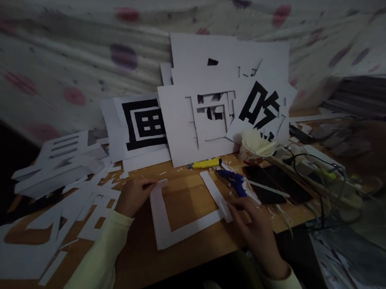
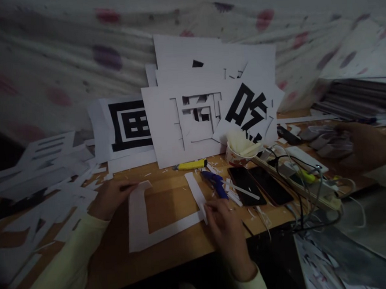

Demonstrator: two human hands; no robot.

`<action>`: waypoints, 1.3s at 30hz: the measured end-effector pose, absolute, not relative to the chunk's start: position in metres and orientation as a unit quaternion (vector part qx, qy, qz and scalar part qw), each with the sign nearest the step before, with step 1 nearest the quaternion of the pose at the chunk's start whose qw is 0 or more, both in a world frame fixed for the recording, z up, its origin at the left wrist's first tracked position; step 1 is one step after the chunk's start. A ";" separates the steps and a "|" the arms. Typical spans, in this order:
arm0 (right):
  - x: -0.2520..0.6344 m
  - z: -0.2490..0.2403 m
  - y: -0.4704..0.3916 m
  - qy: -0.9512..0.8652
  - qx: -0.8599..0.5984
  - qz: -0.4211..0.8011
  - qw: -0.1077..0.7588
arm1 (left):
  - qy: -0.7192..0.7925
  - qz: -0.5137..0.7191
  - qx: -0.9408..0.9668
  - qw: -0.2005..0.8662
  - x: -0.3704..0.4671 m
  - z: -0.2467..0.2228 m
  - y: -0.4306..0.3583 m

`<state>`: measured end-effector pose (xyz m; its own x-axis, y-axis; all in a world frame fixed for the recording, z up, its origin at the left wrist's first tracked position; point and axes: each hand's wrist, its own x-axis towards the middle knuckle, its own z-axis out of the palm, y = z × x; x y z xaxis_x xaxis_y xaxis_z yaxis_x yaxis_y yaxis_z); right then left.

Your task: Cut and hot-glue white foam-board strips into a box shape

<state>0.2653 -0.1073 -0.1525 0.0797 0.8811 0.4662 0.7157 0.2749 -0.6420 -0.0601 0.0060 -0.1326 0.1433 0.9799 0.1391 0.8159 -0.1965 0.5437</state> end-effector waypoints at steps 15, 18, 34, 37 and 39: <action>0.198 -0.129 0.053 -0.722 -0.691 -0.036 0.015 | 0.562 0.422 0.603 0.376 -0.067 -0.170 0.019; 0.198 -0.129 0.061 -0.731 -0.680 -0.051 -0.019 | 0.550 0.444 0.574 0.414 -0.065 -0.174 0.021; 0.178 -0.077 -0.007 -0.786 -0.617 0.014 0.027 | 0.539 0.441 0.515 0.499 -0.065 -0.175 0.020; 0.178 -0.098 -0.042 -0.768 -0.594 0.175 0.166 | 0.549 0.438 0.508 0.499 -0.065 -0.173 0.018; 0.173 -0.120 -0.064 -0.736 -0.567 0.254 0.267 | 0.556 0.436 0.504 0.496 -0.064 -0.171 0.017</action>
<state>0.1729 -0.0637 -0.1197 -0.2133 0.9714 0.1047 0.6994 0.2267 -0.6778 -0.0643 0.0174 -0.1707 -0.0002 0.9936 -0.1128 0.1271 0.1119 0.9856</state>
